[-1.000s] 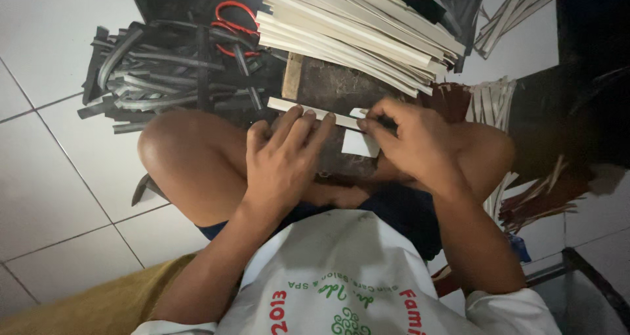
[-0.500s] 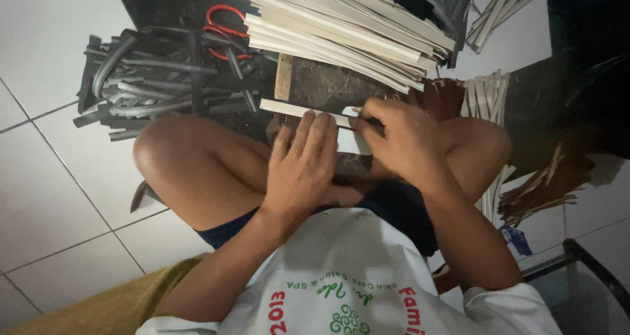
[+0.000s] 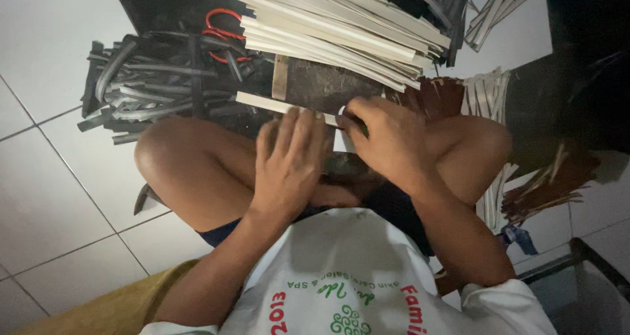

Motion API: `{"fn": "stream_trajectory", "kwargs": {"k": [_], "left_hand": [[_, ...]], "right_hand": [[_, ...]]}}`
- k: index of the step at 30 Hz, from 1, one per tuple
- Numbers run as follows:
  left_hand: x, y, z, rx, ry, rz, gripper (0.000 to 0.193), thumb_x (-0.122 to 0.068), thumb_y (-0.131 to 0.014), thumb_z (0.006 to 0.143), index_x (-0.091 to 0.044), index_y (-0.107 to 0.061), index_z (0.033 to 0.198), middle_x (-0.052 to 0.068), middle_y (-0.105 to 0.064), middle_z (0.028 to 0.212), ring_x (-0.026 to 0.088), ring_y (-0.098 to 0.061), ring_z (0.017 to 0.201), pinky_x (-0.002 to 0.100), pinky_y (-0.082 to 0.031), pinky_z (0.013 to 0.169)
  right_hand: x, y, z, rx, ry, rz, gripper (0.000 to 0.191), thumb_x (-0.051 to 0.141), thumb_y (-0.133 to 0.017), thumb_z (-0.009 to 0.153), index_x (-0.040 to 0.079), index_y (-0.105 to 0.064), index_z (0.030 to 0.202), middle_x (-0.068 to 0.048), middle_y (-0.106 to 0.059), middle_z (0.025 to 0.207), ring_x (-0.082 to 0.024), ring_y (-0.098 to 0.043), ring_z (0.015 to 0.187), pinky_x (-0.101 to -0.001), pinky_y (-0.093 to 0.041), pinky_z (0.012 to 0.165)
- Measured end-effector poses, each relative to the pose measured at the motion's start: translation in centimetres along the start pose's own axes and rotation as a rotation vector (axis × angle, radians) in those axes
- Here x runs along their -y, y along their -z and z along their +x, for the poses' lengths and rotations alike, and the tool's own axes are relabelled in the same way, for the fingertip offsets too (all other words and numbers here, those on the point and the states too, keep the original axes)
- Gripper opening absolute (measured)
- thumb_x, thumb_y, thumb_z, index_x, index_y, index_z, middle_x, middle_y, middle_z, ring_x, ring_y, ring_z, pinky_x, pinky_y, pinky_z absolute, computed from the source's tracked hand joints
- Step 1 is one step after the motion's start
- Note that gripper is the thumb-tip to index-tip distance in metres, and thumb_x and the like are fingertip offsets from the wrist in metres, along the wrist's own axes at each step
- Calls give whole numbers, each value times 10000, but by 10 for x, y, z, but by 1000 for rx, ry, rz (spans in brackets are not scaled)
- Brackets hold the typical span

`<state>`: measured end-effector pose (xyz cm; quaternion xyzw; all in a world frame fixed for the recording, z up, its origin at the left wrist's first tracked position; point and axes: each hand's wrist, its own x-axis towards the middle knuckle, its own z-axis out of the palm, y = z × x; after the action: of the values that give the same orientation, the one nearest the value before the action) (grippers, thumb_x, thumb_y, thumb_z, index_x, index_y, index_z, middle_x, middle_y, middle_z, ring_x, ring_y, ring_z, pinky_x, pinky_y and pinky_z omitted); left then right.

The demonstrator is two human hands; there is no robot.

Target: The person sits cross-legged on the floor and repeatedly smooths thin white plastic strips using a small white block on a wooden board. The person picks up a strip, rubs it with the block, and places it back on the pile, repeating this process continuously.

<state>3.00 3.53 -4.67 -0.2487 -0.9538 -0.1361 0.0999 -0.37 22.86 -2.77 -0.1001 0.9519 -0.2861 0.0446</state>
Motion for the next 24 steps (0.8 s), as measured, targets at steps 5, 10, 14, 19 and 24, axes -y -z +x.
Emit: {"fn": "stream_trajectory", "kwargs": {"k": [5, 10, 14, 19, 24], "left_hand": [[2, -1, 1, -39, -18, -26, 354, -193, -657, 982, -66, -671, 1312, 67, -621, 1328, 232, -595, 1295, 435, -441, 1095], [7, -3, 2, -69, -10, -72, 301, -195, -677, 985, -79, -696, 1263, 40, -653, 1266, 203, -629, 1235, 437, -446, 1047], [9, -4, 2, -63, 4, -94, 269, -200, -686, 1002, -104, -688, 1253, 14, -658, 1245, 180, -648, 1214, 437, -448, 1020], [4, -5, 3, -48, -16, 18, 345, -249, -633, 966, -216, -682, 1306, 20, -649, 1238, 199, -634, 1225, 458, -446, 1045], [-1, -5, 2, -32, -12, -5, 407, -309, -592, 939, -196, -686, 1319, 64, -630, 1242, 251, -616, 1239, 504, -437, 1053]], "right_hand": [[0, 0, 2, 40, -4, -1, 149, 203, -743, 935, 73, -718, 1003, -118, -726, 902, -332, -703, 795, -427, -538, 672], [-14, 14, -2, 161, -98, 119, 180, 227, -713, 956, 74, -724, 1051, -135, -742, 898, -324, -725, 786, -408, -539, 668], [-21, 16, -3, 205, -160, 134, 187, 232, -721, 939, 68, -717, 1028, -127, -756, 909, -293, -746, 774, -400, -544, 668], [-23, 13, -7, 129, -110, 103, 183, 204, -751, 934, 41, -708, 1006, -140, -744, 895, -301, -732, 784, -405, -538, 671], [-27, 10, -10, 118, -109, 91, 187, 209, -746, 939, 36, -700, 991, -128, -744, 886, -273, -728, 758, -393, -538, 650]]}}
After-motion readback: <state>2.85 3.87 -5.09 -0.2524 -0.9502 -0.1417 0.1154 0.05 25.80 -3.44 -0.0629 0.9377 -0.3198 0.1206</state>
